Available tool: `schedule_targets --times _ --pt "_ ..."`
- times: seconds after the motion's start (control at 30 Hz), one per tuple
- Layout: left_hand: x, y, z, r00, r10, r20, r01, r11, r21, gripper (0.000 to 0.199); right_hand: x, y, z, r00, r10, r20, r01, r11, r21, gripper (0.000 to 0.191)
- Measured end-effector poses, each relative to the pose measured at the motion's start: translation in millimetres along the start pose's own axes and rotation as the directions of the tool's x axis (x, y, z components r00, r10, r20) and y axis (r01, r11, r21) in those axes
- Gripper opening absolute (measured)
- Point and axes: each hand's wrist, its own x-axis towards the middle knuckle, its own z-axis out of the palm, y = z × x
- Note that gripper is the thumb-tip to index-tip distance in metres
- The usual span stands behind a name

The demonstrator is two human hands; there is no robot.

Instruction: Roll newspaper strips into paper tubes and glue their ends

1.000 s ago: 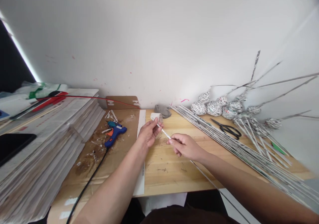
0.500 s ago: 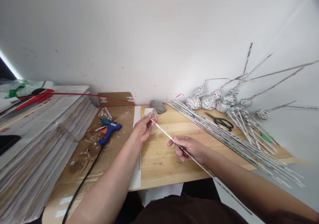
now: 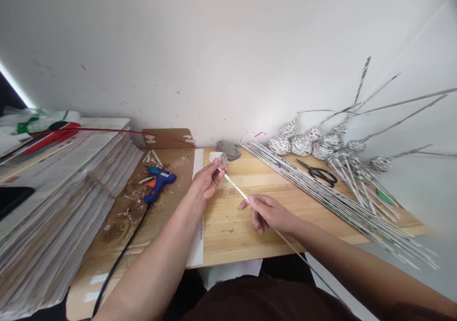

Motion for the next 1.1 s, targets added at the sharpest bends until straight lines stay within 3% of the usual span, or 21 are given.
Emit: schedule_targets --times 0.07,0.13,0.23,0.3,0.37,0.47,0.57,0.63,0.7,0.77,0.87,0.93,1.0,1.1 --pt "0.8 0.0 -0.7 1.0 0.009 0.0 -0.009 1.0 0.004 0.012 2.5 -4.8 0.1 0.978 -0.162 -0.134 0.125 0.96 -0.25 0.034" --pt "1.1 0.4 -1.1 1.0 0.015 -0.001 -0.015 1.0 -0.002 0.011 5.7 -6.1 -0.3 0.96 -0.228 -0.16 0.169 0.934 -0.315 0.032" --pt "0.5 0.9 -1.1 1.0 0.005 0.005 -0.005 1.0 -0.008 0.01 9.6 -0.7 -0.6 0.999 -0.05 -0.007 0.05 0.999 0.015 0.035" --pt "0.0 0.8 -0.8 1.0 -0.01 0.022 0.01 1.0 -0.005 0.011 10.7 3.9 -0.4 0.99 0.026 0.137 -0.062 0.962 0.266 0.031" --pt "-0.1 0.2 -0.7 0.999 -0.019 0.031 0.02 1.0 -0.011 0.01 11.2 5.5 0.4 0.978 0.041 0.203 -0.112 0.93 0.35 0.03" --pt "0.6 -1.1 -1.2 1.0 -0.022 0.012 0.022 1.0 -0.016 0.009 13.0 0.2 2.7 0.991 0.039 0.127 -0.059 0.986 0.155 0.04" --pt "1.6 -1.6 -2.2 1.0 -0.014 0.013 0.014 1.0 -0.014 0.009 17.3 -7.9 4.4 0.989 -0.139 -0.055 0.125 0.969 -0.212 0.039" --pt "2.1 -1.1 -2.5 1.0 -0.01 0.008 0.01 1.0 -0.019 0.009 20.3 -10.2 3.7 0.973 -0.217 -0.083 0.181 0.933 -0.311 0.035" --pt "2.4 -0.3 -2.4 1.0 -0.01 -0.001 0.01 1.0 -0.023 0.009 22.2 -8.8 0.8 0.989 -0.148 -0.027 0.141 0.972 -0.188 0.036" --pt "2.6 0.0 -2.2 1.0 -0.008 -0.002 0.008 1.0 -0.025 0.008 22.1 -4.9 -4.1 0.993 -0.04 0.107 0.035 0.998 0.051 0.036" --pt "3.2 -1.1 -2.3 1.0 -0.018 0.01 0.018 0.999 -0.03 0.01 19.4 0.8 -11.7 0.953 0.008 0.304 -0.104 0.949 0.299 0.033" --pt "3.5 -2.7 -2.7 0.999 -0.036 0.023 0.037 0.999 -0.027 0.011 19.0 1.3 -13.8 0.93 0.038 0.365 -0.162 0.935 0.315 0.034" --pt "3.5 -4.5 -3.2 0.999 -0.043 0.029 0.043 0.999 -0.018 0.011 22.8 -2.1 -12.3 0.942 0.075 0.327 -0.157 0.96 0.233 0.039" --pt "2.9 -6.4 -3.5 0.999 -0.033 0.029 0.033 0.999 0.004 0.009 36.6 -13.1 -5.6 0.994 0.022 0.111 -0.02 1.0 -0.018 0.042"
